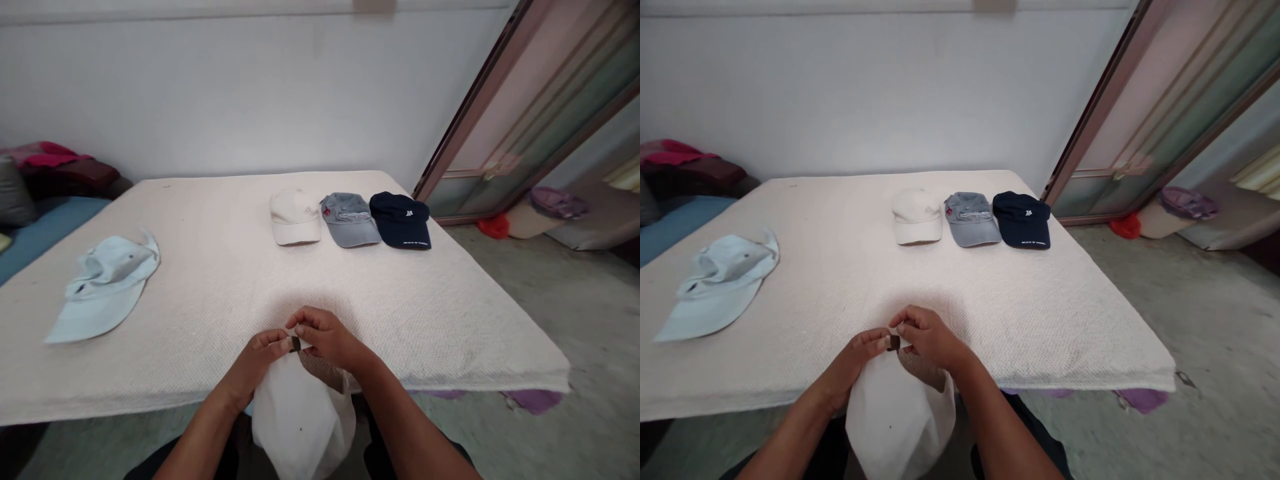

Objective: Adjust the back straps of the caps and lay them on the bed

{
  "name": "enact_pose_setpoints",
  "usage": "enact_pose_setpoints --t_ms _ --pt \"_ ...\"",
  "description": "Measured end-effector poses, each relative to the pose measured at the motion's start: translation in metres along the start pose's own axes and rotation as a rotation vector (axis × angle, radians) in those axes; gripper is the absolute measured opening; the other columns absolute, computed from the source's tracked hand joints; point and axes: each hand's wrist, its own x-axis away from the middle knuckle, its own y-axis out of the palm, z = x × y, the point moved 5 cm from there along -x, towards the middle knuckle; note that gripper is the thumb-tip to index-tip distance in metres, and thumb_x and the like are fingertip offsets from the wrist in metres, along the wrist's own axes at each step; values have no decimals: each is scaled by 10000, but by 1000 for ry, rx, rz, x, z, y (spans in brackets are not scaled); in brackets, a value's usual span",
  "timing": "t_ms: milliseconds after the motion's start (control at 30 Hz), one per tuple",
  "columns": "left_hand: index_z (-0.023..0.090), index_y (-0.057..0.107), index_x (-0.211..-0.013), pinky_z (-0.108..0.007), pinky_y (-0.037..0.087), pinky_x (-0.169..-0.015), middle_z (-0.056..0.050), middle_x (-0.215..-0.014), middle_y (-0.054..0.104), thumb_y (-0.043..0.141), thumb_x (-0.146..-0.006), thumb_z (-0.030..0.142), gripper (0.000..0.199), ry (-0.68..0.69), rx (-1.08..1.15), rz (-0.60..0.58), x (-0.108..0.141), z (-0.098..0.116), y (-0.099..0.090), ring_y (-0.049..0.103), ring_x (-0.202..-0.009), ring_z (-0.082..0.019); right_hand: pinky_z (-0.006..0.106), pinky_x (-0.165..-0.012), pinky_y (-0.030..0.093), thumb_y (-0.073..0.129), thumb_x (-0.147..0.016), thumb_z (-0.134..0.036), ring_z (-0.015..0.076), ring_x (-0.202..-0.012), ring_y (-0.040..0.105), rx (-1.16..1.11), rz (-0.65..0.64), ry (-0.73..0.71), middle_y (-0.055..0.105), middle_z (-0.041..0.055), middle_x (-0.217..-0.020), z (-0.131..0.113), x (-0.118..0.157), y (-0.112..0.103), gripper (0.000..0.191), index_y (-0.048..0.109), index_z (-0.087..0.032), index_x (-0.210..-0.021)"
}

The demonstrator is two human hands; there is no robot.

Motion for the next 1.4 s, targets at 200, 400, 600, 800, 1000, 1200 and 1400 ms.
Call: enact_pose_setpoints --t_ms 200,400,600,800,1000,1200,1400 --pt "132 620 -722 -212 374 -488 -17 -608 614 626 -754 311 182 50 122 17 2 9 -7 508 -486 -96 185 -432 314 458 -867 -402 54 -446 409 34 -106 -48 518 -19 -590 -1 6 -6 279 557 -143 -837" --pt "134 631 -724 -232 422 -528 -23 -632 634 641 -731 289 155 55 203 75 3 9 -18 550 -528 -119 182 -404 241 552 -810 -361 42 -413 333 -8 -161 9 462 -52 -522 -1 11 -12 225 545 -143 -754" --pt "149 644 -902 -253 450 -584 -36 -727 667 688 -620 168 285 29 217 116 5 7 -22 596 -606 -150 195 -390 171 599 -767 -345 38 -403 272 -103 -159 15 410 -71 -477 -2 9 -11 219 546 -139 -717" --pt "164 624 -787 -207 390 -485 4 -630 636 748 -593 204 234 0 100 121 4 5 -17 549 -488 -99 190 -392 172 614 -746 -369 37 -410 280 -107 -140 14 416 -67 -474 -5 10 -8 246 541 -139 -701" --pt "164 614 -789 -207 393 -492 7 -630 632 732 -622 206 209 -4 121 109 2 1 -15 545 -490 -98 190 -391 184 599 -766 -359 37 -413 291 -81 -161 -9 419 -61 -490 -5 10 -6 241 527 -141 -690" --pt "141 636 -776 -224 413 -519 -24 -644 650 738 -615 220 206 14 143 96 3 5 -12 564 -517 -120 183 -388 189 574 -784 -373 38 -410 288 -53 -142 -17 405 -64 -484 -7 10 -6 246 540 -143 -704" --pt "145 628 -759 -212 384 -490 -7 -609 630 744 -604 214 205 -10 83 109 1 0 -13 530 -481 -102 180 -390 207 588 -776 -331 38 -413 301 -51 -152 -34 424 -57 -482 -6 9 -3 212 560 -138 -693"
